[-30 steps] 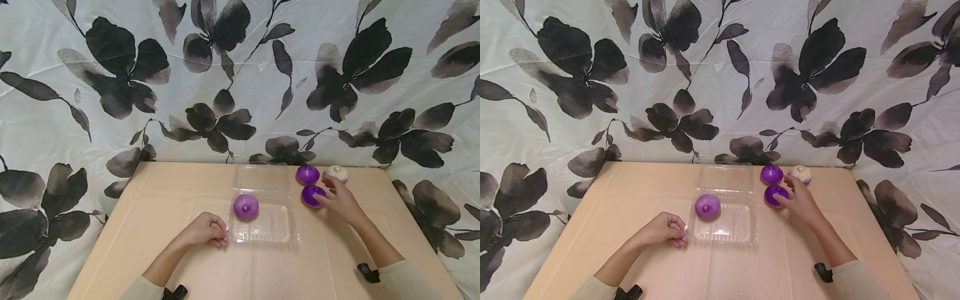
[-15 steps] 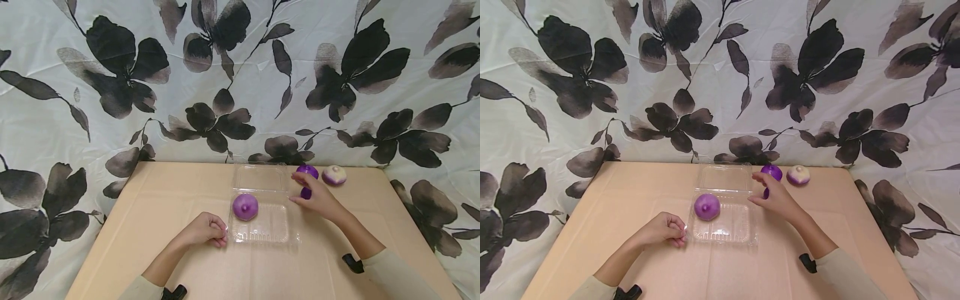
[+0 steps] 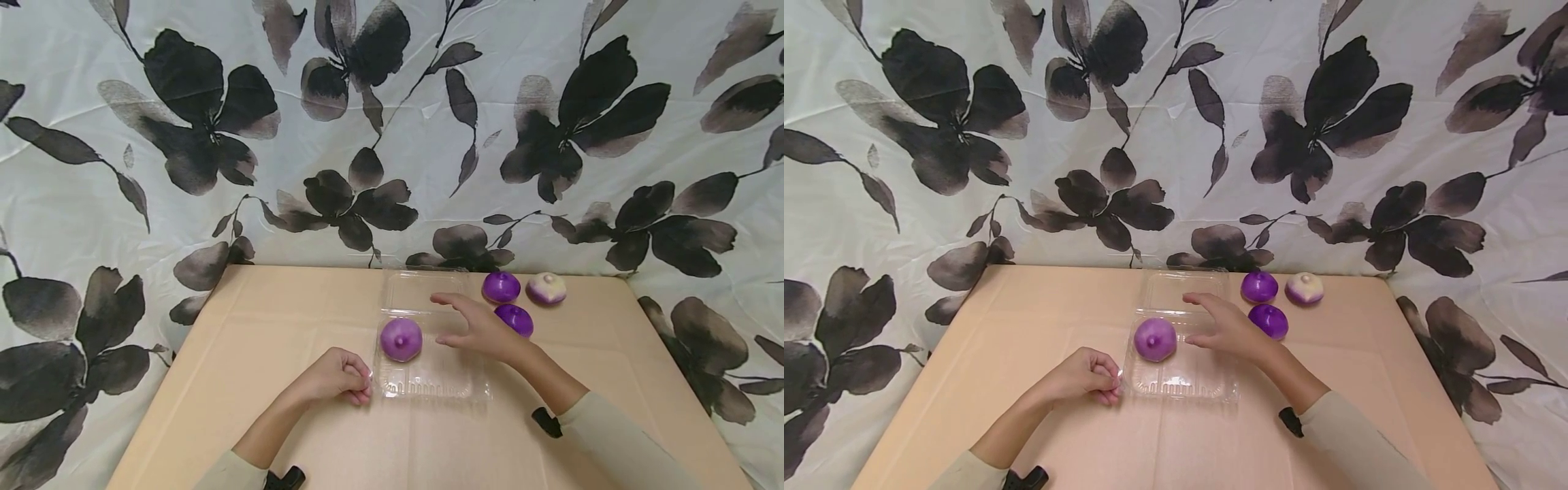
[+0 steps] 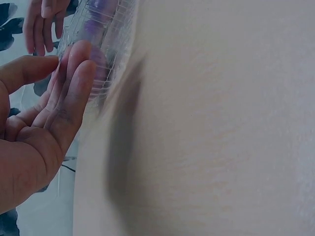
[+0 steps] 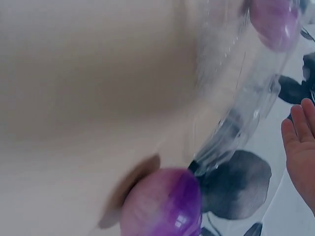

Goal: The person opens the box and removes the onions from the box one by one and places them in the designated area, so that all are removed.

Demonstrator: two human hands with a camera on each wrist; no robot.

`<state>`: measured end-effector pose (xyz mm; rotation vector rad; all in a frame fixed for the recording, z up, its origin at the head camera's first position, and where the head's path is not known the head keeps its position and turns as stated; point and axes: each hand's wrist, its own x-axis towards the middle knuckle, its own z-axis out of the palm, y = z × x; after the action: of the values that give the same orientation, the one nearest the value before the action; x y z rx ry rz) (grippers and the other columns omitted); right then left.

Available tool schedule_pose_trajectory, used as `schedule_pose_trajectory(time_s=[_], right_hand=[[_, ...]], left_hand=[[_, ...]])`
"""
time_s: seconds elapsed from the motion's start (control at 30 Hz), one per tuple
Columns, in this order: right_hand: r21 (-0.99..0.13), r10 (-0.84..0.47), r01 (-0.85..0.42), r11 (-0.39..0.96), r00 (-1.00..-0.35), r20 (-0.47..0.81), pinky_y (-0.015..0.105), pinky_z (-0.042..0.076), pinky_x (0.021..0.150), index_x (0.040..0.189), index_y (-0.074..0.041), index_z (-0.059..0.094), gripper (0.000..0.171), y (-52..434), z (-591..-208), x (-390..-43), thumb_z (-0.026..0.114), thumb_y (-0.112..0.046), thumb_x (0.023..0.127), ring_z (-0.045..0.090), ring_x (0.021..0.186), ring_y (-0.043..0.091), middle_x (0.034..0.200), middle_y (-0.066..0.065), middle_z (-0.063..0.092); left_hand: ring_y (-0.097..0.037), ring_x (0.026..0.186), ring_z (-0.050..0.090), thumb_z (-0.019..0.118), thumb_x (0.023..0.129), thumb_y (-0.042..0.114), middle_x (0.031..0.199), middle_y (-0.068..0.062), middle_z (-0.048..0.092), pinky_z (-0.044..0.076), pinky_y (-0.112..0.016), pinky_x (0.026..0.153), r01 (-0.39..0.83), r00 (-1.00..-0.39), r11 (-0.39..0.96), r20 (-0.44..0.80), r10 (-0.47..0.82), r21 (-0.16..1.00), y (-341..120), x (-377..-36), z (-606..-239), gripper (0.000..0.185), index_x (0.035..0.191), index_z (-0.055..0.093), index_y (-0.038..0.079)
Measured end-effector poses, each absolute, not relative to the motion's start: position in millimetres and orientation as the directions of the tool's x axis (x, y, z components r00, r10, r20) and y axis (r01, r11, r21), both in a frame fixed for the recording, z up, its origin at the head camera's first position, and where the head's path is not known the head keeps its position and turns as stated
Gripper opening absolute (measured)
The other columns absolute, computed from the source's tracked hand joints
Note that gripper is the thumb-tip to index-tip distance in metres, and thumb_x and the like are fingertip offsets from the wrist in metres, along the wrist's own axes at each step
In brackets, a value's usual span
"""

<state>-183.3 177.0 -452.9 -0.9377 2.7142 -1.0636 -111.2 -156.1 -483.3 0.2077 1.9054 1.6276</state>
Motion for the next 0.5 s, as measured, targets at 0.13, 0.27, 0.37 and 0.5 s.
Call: schedule_pose_trajectory(time_s=[0.13,0.27,0.37,0.5], right_hand=[[-0.596,-0.620,-0.559,0.576,-0.774,0.127,0.053,0.041,0.122,0.152,-0.012,0.050,0.080,165,-456,-183,0.087,-0.028,0.083,0.047,0.146,0.031,0.155,0.008,0.053],[-0.561,-0.661,-0.595,0.575,-0.742,0.109,0.054,0.037,0.124,0.154,-0.011,0.046,0.085,154,-461,-181,0.087,-0.029,0.082,0.041,0.150,0.031,0.159,0.007,0.048],[-0.548,-0.682,-0.610,0.573,-0.725,0.094,0.051,0.035,0.126,0.156,-0.013,0.044,0.087,146,-464,-178,0.087,-0.031,0.083,0.039,0.152,0.027,0.162,0.004,0.045],[-0.557,-0.695,-0.611,0.562,-0.714,0.082,0.047,0.034,0.127,0.158,-0.014,0.042,0.090,137,-468,-175,0.088,-0.031,0.082,0.040,0.151,0.024,0.162,0.002,0.044]], left_hand=[[-0.031,0.075,0.077,0.059,0.088,-0.009,0.083,-0.021,0.076,0.069,-0.041,0.072,-0.262,-0.799,0.232,-0.346,0.492,0.937,-156,-112,-484,0.011,0.096,0.065,-0.013],[-0.030,0.074,0.077,0.059,0.088,-0.009,0.082,-0.021,0.076,0.069,-0.041,0.071,-0.259,-0.798,0.235,-0.345,0.494,0.937,-156,-112,-485,0.011,0.096,0.065,-0.012],[-0.031,0.075,0.077,0.059,0.088,-0.008,0.083,-0.021,0.076,0.069,-0.041,0.072,-0.262,-0.796,0.231,-0.345,0.497,0.937,-156,-112,-485,0.011,0.097,0.065,-0.012],[-0.033,0.076,0.077,0.059,0.089,-0.008,0.083,-0.021,0.076,0.069,-0.041,0.073,-0.267,-0.796,0.226,-0.346,0.496,0.937,-157,-112,-485,0.011,0.097,0.064,-0.013]])
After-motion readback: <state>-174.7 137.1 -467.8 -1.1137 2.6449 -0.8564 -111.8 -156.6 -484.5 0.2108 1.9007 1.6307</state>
